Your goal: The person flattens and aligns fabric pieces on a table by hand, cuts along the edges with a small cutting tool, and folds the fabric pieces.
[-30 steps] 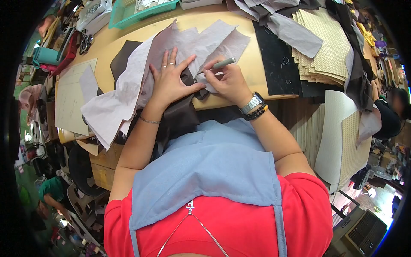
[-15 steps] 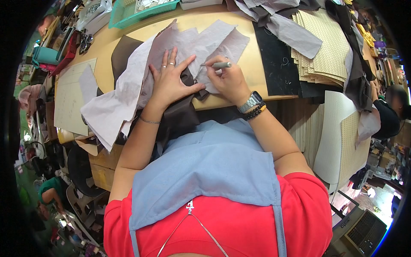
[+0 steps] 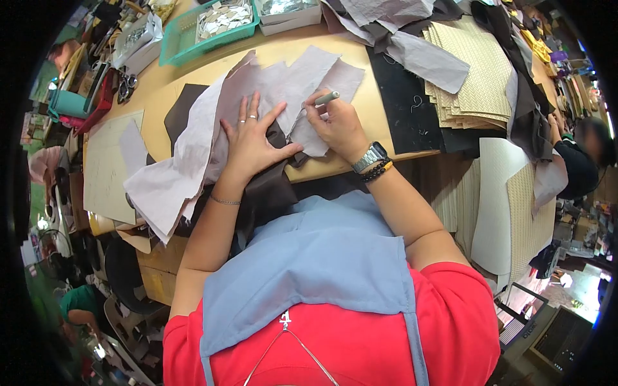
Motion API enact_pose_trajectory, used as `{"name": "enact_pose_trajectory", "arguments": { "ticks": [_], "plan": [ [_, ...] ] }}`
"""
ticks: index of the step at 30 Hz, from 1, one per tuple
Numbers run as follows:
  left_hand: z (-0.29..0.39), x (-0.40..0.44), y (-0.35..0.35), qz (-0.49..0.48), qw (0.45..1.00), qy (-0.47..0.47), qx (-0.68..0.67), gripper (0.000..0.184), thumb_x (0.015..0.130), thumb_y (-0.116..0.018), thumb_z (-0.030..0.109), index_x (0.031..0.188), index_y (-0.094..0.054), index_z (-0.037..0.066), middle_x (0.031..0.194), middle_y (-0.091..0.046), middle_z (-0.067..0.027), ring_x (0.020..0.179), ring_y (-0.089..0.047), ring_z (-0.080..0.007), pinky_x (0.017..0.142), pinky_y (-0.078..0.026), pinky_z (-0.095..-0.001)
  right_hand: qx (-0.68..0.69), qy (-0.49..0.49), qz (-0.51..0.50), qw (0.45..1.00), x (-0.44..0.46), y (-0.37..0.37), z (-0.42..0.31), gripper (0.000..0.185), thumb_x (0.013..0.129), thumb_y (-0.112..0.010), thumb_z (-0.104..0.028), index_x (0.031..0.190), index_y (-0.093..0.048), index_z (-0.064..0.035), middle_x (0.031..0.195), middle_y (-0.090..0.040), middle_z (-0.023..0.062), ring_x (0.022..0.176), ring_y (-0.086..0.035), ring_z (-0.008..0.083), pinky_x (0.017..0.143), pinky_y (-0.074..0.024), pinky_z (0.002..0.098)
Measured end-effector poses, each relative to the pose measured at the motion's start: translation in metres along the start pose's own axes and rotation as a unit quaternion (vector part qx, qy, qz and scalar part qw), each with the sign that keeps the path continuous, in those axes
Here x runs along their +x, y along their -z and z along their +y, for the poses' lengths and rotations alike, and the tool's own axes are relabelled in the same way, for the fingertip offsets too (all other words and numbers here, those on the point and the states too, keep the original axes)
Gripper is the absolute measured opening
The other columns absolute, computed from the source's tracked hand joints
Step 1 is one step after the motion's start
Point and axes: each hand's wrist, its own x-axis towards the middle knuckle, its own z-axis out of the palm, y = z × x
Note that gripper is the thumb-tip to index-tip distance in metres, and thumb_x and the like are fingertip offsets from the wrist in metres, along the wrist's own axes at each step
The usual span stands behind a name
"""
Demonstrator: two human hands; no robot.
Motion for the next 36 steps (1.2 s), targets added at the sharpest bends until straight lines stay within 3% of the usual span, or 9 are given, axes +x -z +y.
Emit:
{"name": "enact_pose_trajectory", "arguments": {
  "ticks": [4, 7, 13, 16, 22, 25, 28, 31, 36],
  "plan": [
    [-0.001, 0.000, 0.000, -0.002, 1.000, 0.001, -0.002, 0.093, 0.061, -0.077, 0.070, 0.142, -0.054, 0.031, 0.160, -0.023, -0.0231, 0.150, -0.015, -0.0413, 0.105, -0.009, -0.0789, -0.014, -0.036, 0.029, 0.999, 0.011, 0.010, 0.016, 0.011, 0.091, -0.066, -0.006, 0.100, -0.061, -0.0008, 0.091, -0.066, 0.0098, 0.075, -0.069, 0.0181, 0.065, -0.0551, 0.0288],
    [0.000, 0.000, 0.001, -0.011, 0.999, 0.001, 0.041, 0.093, 0.061, -0.077, 0.070, 0.143, -0.052, 0.032, 0.160, -0.022, -0.0232, 0.149, -0.014, -0.0435, 0.104, -0.025, -0.0731, 0.023, -0.064, 0.059, 0.996, 0.021, 0.020, 0.010, 0.011, 0.093, -0.064, -0.007, 0.100, -0.060, -0.0003, 0.092, -0.067, 0.0082, 0.076, -0.071, 0.0172, 0.065, -0.0553, 0.0283],
    [0.002, 0.000, 0.002, -0.012, 0.999, 0.001, 0.040, 0.093, 0.061, -0.077, 0.069, 0.142, -0.053, 0.031, 0.160, -0.022, -0.0234, 0.149, -0.013, -0.0435, 0.103, -0.024, -0.0754, 0.052, -0.023, 0.015, 0.998, 0.015, 0.018, 0.010, 0.011, 0.094, -0.063, -0.007, 0.103, -0.059, -0.0012, 0.090, -0.068, 0.0084, 0.079, -0.072, 0.0163, 0.065, -0.0554, 0.0261],
    [0.004, 0.000, 0.004, -0.017, 1.000, 0.010, 0.004, 0.093, 0.061, -0.079, 0.068, 0.142, -0.054, 0.029, 0.160, -0.022, -0.0239, 0.150, -0.013, -0.0421, 0.106, -0.007, -0.0786, 0.016, -0.005, 0.023, 1.000, 0.015, 0.019, 0.016, 0.012, 0.094, -0.063, -0.007, 0.103, -0.059, -0.0009, 0.090, -0.068, 0.0093, 0.080, -0.072, 0.0166, 0.066, -0.0560, 0.0269],
    [0.005, 0.001, 0.006, -0.023, 1.000, 0.012, 0.009, 0.093, 0.061, -0.079, 0.067, 0.142, -0.054, 0.029, 0.160, -0.022, -0.0240, 0.150, -0.013, -0.0423, 0.106, -0.006, -0.0785, 0.034, -0.015, 0.034, 0.999, 0.017, 0.023, 0.020, 0.013, 0.092, -0.064, -0.006, 0.104, -0.059, -0.0008, 0.089, -0.068, 0.0092, 0.076, -0.069, 0.0140, 0.066, -0.0562, 0.0267],
    [0.005, 0.001, 0.005, -0.020, 1.000, 0.011, 0.008, 0.093, 0.061, -0.079, 0.067, 0.142, -0.054, 0.029, 0.160, -0.023, -0.0236, 0.150, -0.013, -0.0423, 0.106, -0.006, -0.0781, 0.033, -0.028, -0.003, 0.999, 0.013, 0.025, 0.017, 0.012, 0.097, -0.060, -0.007, 0.107, -0.057, -0.0006, 0.096, -0.065, 0.0072, 0.086, -0.071, 0.0168, 0.073, -0.0567, 0.0270],
    [0.004, 0.000, 0.004, -0.013, 1.000, 0.008, 0.007, 0.092, 0.062, -0.079, 0.067, 0.142, -0.054, 0.030, 0.160, -0.024, -0.0232, 0.150, -0.014, -0.0424, 0.107, -0.006, -0.0779, 0.045, -0.020, 0.026, 0.998, 0.011, 0.019, 0.022, 0.015, 0.091, -0.065, -0.006, 0.105, -0.060, -0.0018, 0.088, -0.068, 0.0083, 0.077, -0.068, 0.0138, 0.065, -0.0555, 0.0273],
    [0.005, 0.000, 0.004, -0.013, 1.000, 0.009, 0.015, 0.091, 0.062, -0.079, 0.067, 0.142, -0.055, 0.030, 0.160, -0.024, -0.0231, 0.149, -0.015, -0.0426, 0.107, -0.006, -0.0774, -0.009, -0.023, -0.001, 1.000, 0.012, 0.022, 0.022, 0.012, 0.096, -0.060, -0.005, 0.107, -0.057, 0.0008, 0.097, -0.066, 0.0085, 0.086, -0.071, 0.0169, 0.074, -0.0573, 0.0272],
    [0.003, 0.000, 0.003, -0.014, 0.999, 0.004, 0.034, 0.092, 0.062, -0.077, 0.068, 0.142, -0.054, 0.029, 0.160, -0.024, -0.0236, 0.149, -0.016, -0.0428, 0.106, -0.012, -0.0768, -0.052, -0.012, 0.014, 0.998, 0.020, 0.023, 0.024, 0.012, 0.095, -0.061, -0.005, 0.106, -0.058, 0.0011, 0.096, -0.068, 0.0092, 0.086, -0.071, 0.0154, 0.072, -0.0575, 0.0272]
  ]
}}
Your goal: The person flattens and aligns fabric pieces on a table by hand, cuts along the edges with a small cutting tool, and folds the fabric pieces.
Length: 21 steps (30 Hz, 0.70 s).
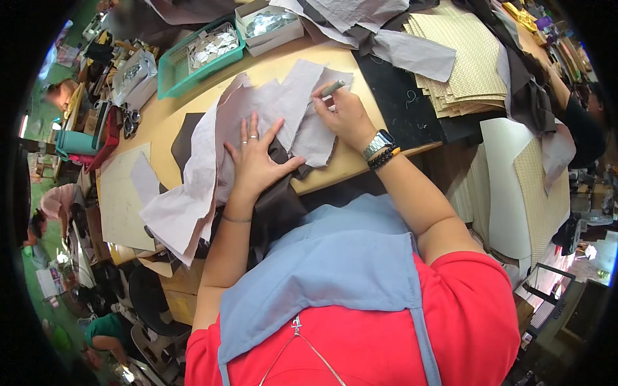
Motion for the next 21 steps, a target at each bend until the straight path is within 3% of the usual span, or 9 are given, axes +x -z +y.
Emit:
{"name": "enact_pose_trajectory", "arguments": {
  "ticks": [7, 10, 13, 16, 19, 21],
  "plan": [
    [0.002, 0.000, 0.001, -0.002, 1.000, 0.002, 0.001, 0.092, 0.062, -0.077, 0.067, 0.142, -0.053, 0.029, 0.160, -0.023, -0.0240, 0.148, -0.018, -0.0437, 0.105, -0.017, -0.0760, 0.023, 0.029, 0.061, 0.997, 0.012, -0.002, 0.013, 0.013, 0.092, -0.065, -0.010, 0.102, -0.061, -0.0031, 0.090, -0.071, 0.0123, 0.080, -0.071, 0.0225, 0.068, -0.0572, 0.0340],
    [0.002, 0.000, 0.002, 0.001, 0.999, 0.002, -0.033, 0.091, 0.063, -0.078, 0.067, 0.142, -0.054, 0.028, 0.159, -0.025, -0.0250, 0.149, -0.016, -0.0442, 0.106, -0.008, -0.0780, -0.012, 0.051, 0.090, 0.995, 0.019, -0.002, 0.018, 0.013, 0.092, -0.064, -0.011, 0.103, -0.061, -0.0032, 0.090, -0.071, 0.0116, 0.081, -0.071, 0.0219, 0.069, -0.0570, 0.0336],
    [0.002, 0.000, 0.002, 0.001, 1.000, -0.001, -0.031, 0.092, 0.063, -0.078, 0.067, 0.142, -0.054, 0.027, 0.159, -0.025, -0.0255, 0.148, -0.017, -0.0445, 0.106, -0.007, -0.0782, 0.019, -0.016, 0.078, 0.997, 0.022, 0.000, 0.019, 0.013, 0.093, -0.064, -0.013, 0.102, -0.061, -0.0031, 0.090, -0.071, 0.0116, 0.078, -0.071, 0.0205, 0.067, -0.0567, 0.0326],
    [0.002, 0.000, 0.001, -0.004, 1.000, -0.002, 0.005, 0.091, 0.063, -0.078, 0.065, 0.143, -0.052, 0.027, 0.159, -0.023, -0.0241, 0.148, -0.018, -0.0447, 0.104, -0.023, -0.0743, 0.030, -0.012, 0.075, 0.997, 0.025, -0.001, 0.014, 0.014, 0.093, -0.064, -0.014, 0.101, -0.061, -0.0025, 0.089, -0.071, 0.0124, 0.073, -0.071, 0.0191, 0.064, -0.0562, 0.0310],
    [0.003, 0.000, 0.003, -0.002, 1.000, -0.002, 0.005, 0.092, 0.063, -0.078, 0.065, 0.143, -0.052, 0.027, 0.159, -0.023, -0.0241, 0.148, -0.017, -0.0444, 0.105, -0.024, -0.0731, 0.024, -0.038, 0.077, 0.996, 0.028, -0.001, 0.013, 0.015, 0.093, -0.064, -0.013, 0.102, -0.060, -0.0019, 0.088, -0.070, 0.0133, 0.071, -0.071, 0.0187, 0.063, -0.0561, 0.0302],
    [0.001, -0.001, 0.001, 0.008, 1.000, -0.006, -0.022, 0.091, 0.064, -0.077, 0.067, 0.142, -0.054, 0.027, 0.159, -0.024, -0.0248, 0.148, -0.017, -0.0443, 0.105, -0.013, -0.0768, 0.029, -0.038, 0.116, 0.992, 0.035, 0.001, 0.022, 0.015, 0.094, -0.064, -0.013, 0.103, -0.060, -0.0019, 0.088, -0.069, 0.0119, 0.073, -0.071, 0.0174, 0.062, -0.0559, 0.0296]
  ]
}}
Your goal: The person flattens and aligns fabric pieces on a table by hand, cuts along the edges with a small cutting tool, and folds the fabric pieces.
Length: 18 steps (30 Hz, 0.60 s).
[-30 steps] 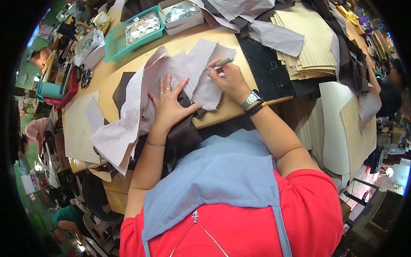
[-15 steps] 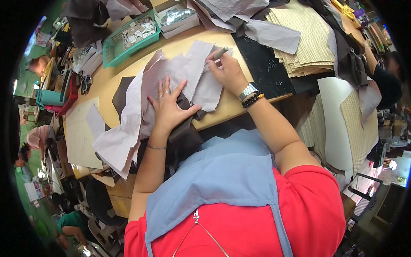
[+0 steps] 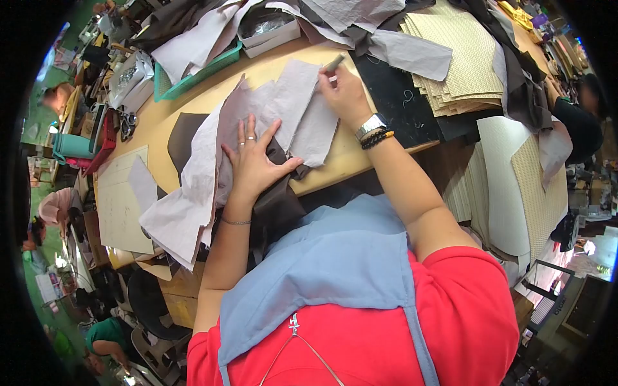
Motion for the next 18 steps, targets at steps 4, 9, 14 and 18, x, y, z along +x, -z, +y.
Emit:
{"name": "enact_pose_trajectory", "arguments": {
  "ticks": [4, 9, 14, 18],
  "plan": [
    [-0.001, 0.001, -0.002, 0.007, 1.000, -0.005, -0.011, 0.091, 0.064, -0.077, 0.068, 0.142, -0.054, 0.027, 0.159, -0.024, -0.0249, 0.148, -0.017, -0.0439, 0.106, -0.007, -0.0785, 0.050, -0.082, 0.047, 0.994, 0.013, 0.015, 0.008, 0.014, 0.097, -0.063, -0.015, 0.104, -0.059, -0.0026, 0.093, -0.067, 0.0067, 0.077, -0.071, 0.0144, 0.059, -0.0566, 0.0260],
    [-0.001, 0.000, -0.002, 0.008, 1.000, -0.006, -0.015, 0.091, 0.064, -0.077, 0.067, 0.142, -0.053, 0.027, 0.159, -0.024, -0.0247, 0.149, -0.016, -0.0436, 0.106, -0.007, -0.0784, 0.108, -0.108, 0.054, 0.987, 0.021, 0.022, 0.016, 0.015, 0.100, -0.060, -0.017, 0.111, -0.055, -0.0083, 0.101, -0.065, 0.0051, 0.086, -0.072, 0.0160, 0.061, -0.0578, 0.0241],
    [-0.005, 0.000, -0.006, 0.019, 1.000, -0.018, -0.012, 0.091, 0.065, -0.077, 0.067, 0.143, -0.053, 0.027, 0.159, -0.023, -0.0243, 0.149, -0.016, -0.0436, 0.106, -0.007, -0.0786, 0.177, -0.070, 0.023, 0.981, 0.013, 0.024, 0.020, 0.014, 0.100, -0.060, -0.016, 0.110, -0.051, -0.0102, 0.103, -0.066, 0.0063, 0.088, -0.072, 0.0169, 0.061, -0.0572, 0.0232],
    [-0.001, 0.000, -0.003, 0.008, 1.000, -0.008, -0.010, 0.090, 0.065, -0.077, 0.067, 0.143, -0.053, 0.028, 0.159, -0.024, -0.0243, 0.148, -0.017, -0.0440, 0.105, -0.007, -0.0788, 0.173, -0.054, -0.010, 0.983, 0.005, 0.021, 0.015, 0.013, 0.097, -0.063, -0.015, 0.106, -0.056, -0.0082, 0.100, -0.069, 0.0057, 0.085, -0.072, 0.0151, 0.062, -0.0559, 0.0234]
  ]
}}
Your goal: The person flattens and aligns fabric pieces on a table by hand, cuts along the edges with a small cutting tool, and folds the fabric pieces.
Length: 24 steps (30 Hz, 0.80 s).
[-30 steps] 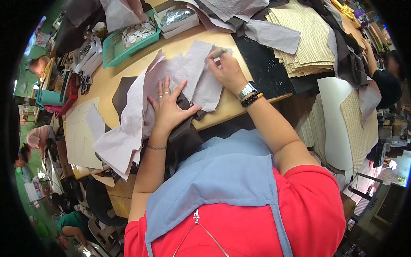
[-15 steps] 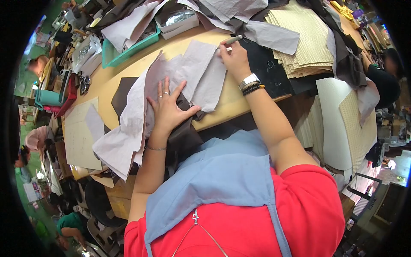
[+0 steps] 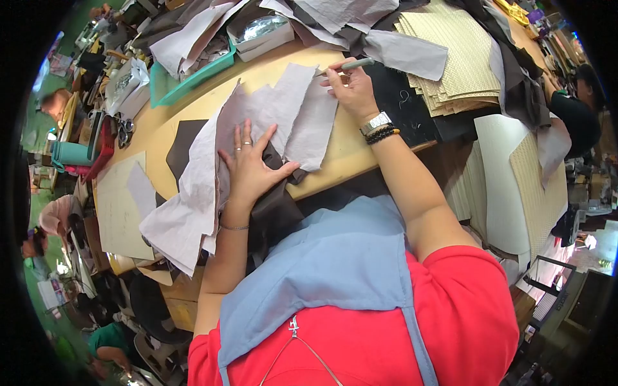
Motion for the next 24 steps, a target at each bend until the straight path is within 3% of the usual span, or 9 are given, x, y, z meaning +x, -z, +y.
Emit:
{"name": "enact_pose_trajectory", "arguments": {
  "ticks": [5, 8, 12, 15, 19, 22, 24],
  "plan": [
    [-0.003, 0.000, -0.002, 0.011, 1.000, -0.010, -0.005, 0.090, 0.065, -0.078, 0.066, 0.142, -0.053, 0.028, 0.159, -0.024, -0.0247, 0.148, -0.017, -0.0443, 0.106, -0.007, -0.0786, -0.016, 0.003, -0.044, 0.999, -0.005, -0.004, -0.004, 0.014, 0.096, -0.064, -0.013, 0.105, -0.058, -0.0060, 0.096, -0.069, 0.0054, 0.084, -0.071, 0.0131, 0.068, -0.0561, 0.0253],
    [-0.005, 0.000, -0.003, 0.013, 1.000, -0.015, -0.005, 0.090, 0.065, -0.078, 0.066, 0.142, -0.053, 0.028, 0.159, -0.024, -0.0250, 0.148, -0.017, -0.0443, 0.106, -0.006, -0.0785, -0.061, 0.051, -0.113, 0.990, -0.019, -0.011, -0.017, 0.011, 0.098, -0.060, -0.010, 0.108, -0.056, -0.0046, 0.099, -0.067, 0.0055, 0.088, -0.070, 0.0145, 0.072, -0.0566, 0.0250],
    [-0.005, 0.001, -0.003, 0.007, 1.000, -0.010, -0.004, 0.091, 0.064, -0.078, 0.066, 0.143, -0.053, 0.028, 0.159, -0.024, -0.0255, 0.148, -0.017, -0.0444, 0.106, -0.006, -0.0781, -0.102, 0.031, -0.206, 0.973, -0.055, -0.025, -0.042, 0.009, 0.097, -0.060, -0.005, 0.104, -0.058, -0.0008, 0.099, -0.063, 0.0060, 0.091, -0.068, 0.0139, 0.077, -0.0573, 0.0266],
    [-0.002, 0.000, -0.001, 0.001, 1.000, -0.002, -0.005, 0.090, 0.064, -0.079, 0.066, 0.142, -0.053, 0.029, 0.159, -0.024, -0.0256, 0.148, -0.016, -0.0443, 0.106, -0.006, -0.0779, -0.060, 0.029, -0.182, 0.981, -0.067, -0.033, -0.038, 0.013, 0.094, -0.066, -0.009, 0.104, -0.061, -0.0019, 0.092, -0.068, 0.0060, 0.082, -0.069, 0.0114, 0.068, -0.0564, 0.0252],
    [-0.001, 0.000, 0.001, 0.001, 1.000, 0.000, -0.011, 0.090, 0.064, -0.079, 0.065, 0.142, -0.054, 0.029, 0.158, -0.026, -0.0255, 0.149, -0.017, -0.0438, 0.107, -0.006, -0.0776, -0.082, 0.011, -0.197, 0.977, -0.072, -0.032, -0.036, 0.012, 0.094, -0.065, -0.008, 0.103, -0.061, -0.0010, 0.093, -0.069, 0.0065, 0.082, -0.069, 0.0110, 0.069, -0.0564, 0.0255],
    [0.003, 0.000, 0.005, -0.020, 0.999, 0.012, 0.036, 0.091, 0.063, -0.079, 0.064, 0.142, -0.053, 0.028, 0.159, -0.024, -0.0249, 0.148, -0.018, -0.0434, 0.108, -0.027, -0.0665, -0.080, 0.017, -0.199, 0.977, -0.073, -0.033, -0.036, 0.011, 0.094, -0.065, -0.008, 0.102, -0.062, -0.0006, 0.094, -0.069, 0.0071, 0.081, -0.068, 0.0107, 0.068, -0.0562, 0.0257],
    [-0.001, 0.001, 0.001, -0.003, 1.000, -0.002, 0.029, 0.092, 0.063, -0.079, 0.065, 0.143, -0.052, 0.028, 0.158, -0.025, -0.0252, 0.148, -0.018, -0.0434, 0.108, -0.027, -0.0670, -0.082, -0.004, -0.211, 0.974, -0.073, -0.032, -0.038, 0.009, 0.095, -0.062, -0.004, 0.103, -0.061, 0.0005, 0.096, -0.065, 0.0053, 0.086, -0.067, 0.0108, 0.074, -0.0573, 0.0254]
  ]
}}
